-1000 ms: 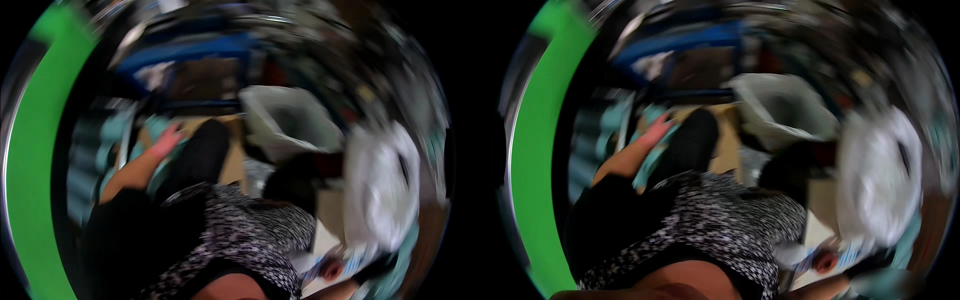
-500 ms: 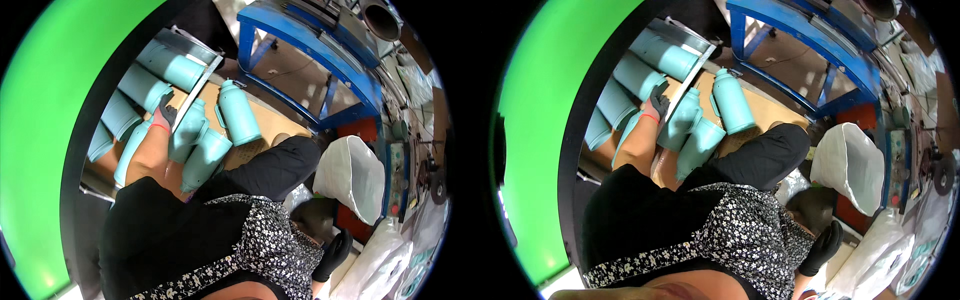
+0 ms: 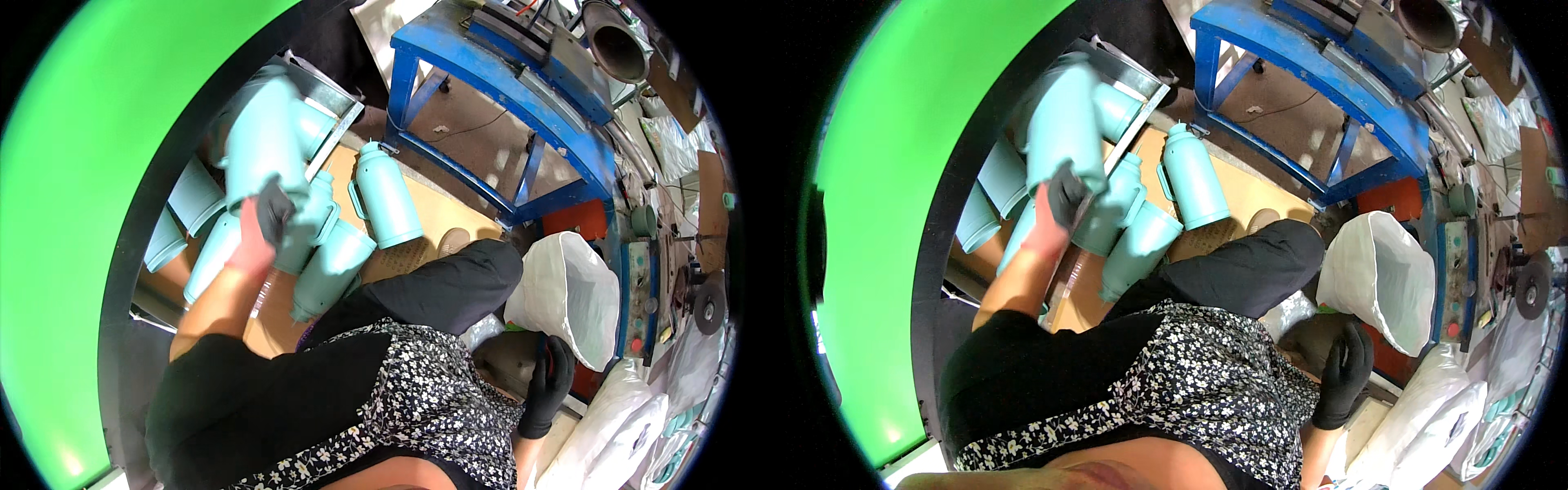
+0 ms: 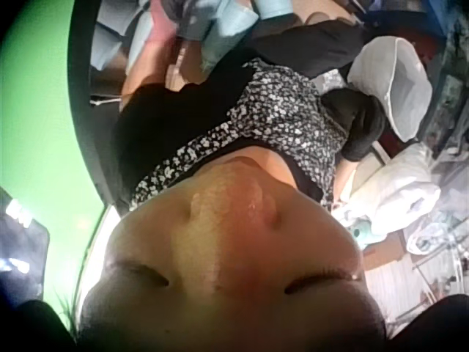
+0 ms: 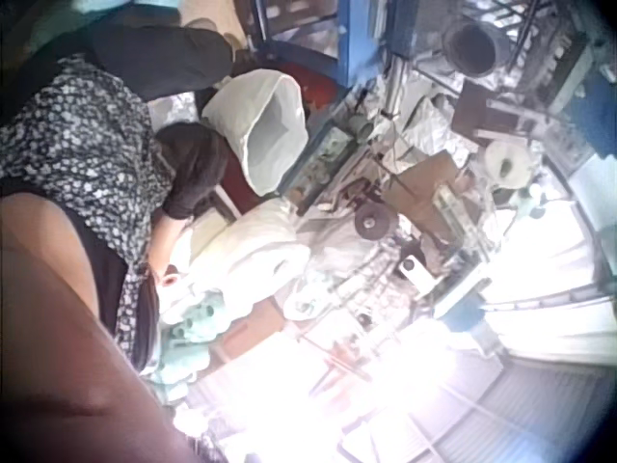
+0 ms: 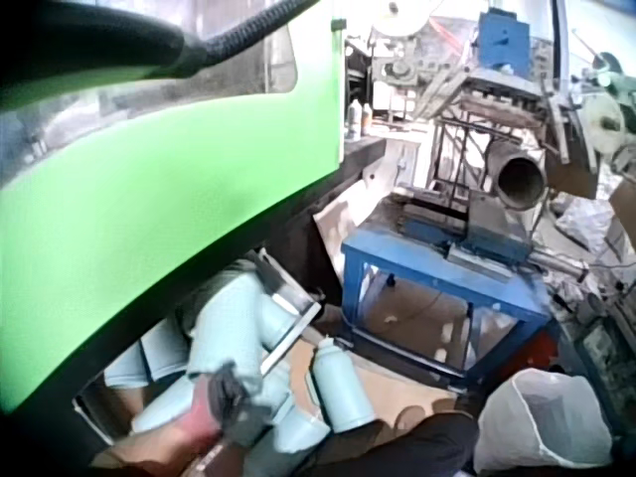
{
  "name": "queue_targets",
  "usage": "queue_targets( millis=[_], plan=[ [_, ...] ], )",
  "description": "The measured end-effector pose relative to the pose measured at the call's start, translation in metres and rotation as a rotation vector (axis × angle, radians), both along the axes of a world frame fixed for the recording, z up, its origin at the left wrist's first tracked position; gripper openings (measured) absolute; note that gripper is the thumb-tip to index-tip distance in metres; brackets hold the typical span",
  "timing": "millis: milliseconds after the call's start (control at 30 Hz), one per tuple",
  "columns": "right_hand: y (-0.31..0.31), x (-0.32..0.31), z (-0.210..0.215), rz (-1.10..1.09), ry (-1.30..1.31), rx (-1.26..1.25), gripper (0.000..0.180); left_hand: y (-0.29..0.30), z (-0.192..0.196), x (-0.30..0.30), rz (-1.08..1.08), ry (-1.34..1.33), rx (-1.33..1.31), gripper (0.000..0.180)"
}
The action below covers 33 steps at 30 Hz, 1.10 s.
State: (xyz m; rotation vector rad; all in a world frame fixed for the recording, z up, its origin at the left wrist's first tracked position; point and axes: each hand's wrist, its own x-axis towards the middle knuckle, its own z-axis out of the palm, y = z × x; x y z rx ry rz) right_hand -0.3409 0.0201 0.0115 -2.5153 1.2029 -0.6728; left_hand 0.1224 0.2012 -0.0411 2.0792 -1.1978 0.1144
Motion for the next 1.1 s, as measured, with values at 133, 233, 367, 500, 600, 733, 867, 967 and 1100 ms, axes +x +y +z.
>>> queue_targets(
  millis=[133,233,367,500,600,733,867,967,1100],
  plan=[
    [-0.012,0.025,0.011,-0.103,-0.34,0.301,0.036,0.024,0.021,-0.044,-0.121,1.129,-0.006,0.029],
    [-0.024,0.014,-0.009,-0.09,-1.077,0.488,0.05,-0.016,0.069,-0.072,-0.625,0.846,0.315,0.036],
    [-0.01,-0.042,-0.029,-0.423,-0.943,0.145,0.026,-0.048,0.063,-0.109,-0.66,0.921,0.12,0.039],
    [0.032,-0.07,-0.018,-0.616,-0.925,0.113,0.026,-0.099,0.04,-0.132,-0.727,1.267,-0.159,0.033],
    [0.071,-0.09,-0.01,-0.608,-0.917,0.126,0.034,-0.119,0.06,-0.169,-0.823,1.271,-0.136,0.039],
    [0.115,-0.113,-0.041,-0.753,-1.122,0.136,0.035,-0.134,0.051,-0.198,-0.875,1.497,0.031,0.042],
    [0.135,-0.105,-0.05,-0.862,-1.002,0.138,0.03,-0.143,0.014,-0.207,-0.748,1.746,0.134,0.038],
    [0.138,-0.104,-0.054,-0.883,-0.943,0.172,0.031,-0.141,-0.071,-0.176,-1.065,0.538,0.22,0.037],
    [0.119,-0.087,-0.005,-0.682,-0.552,0.054,0.023,-0.161,-0.018,-0.212,-0.976,0.551,0.281,0.061]
  ],
)
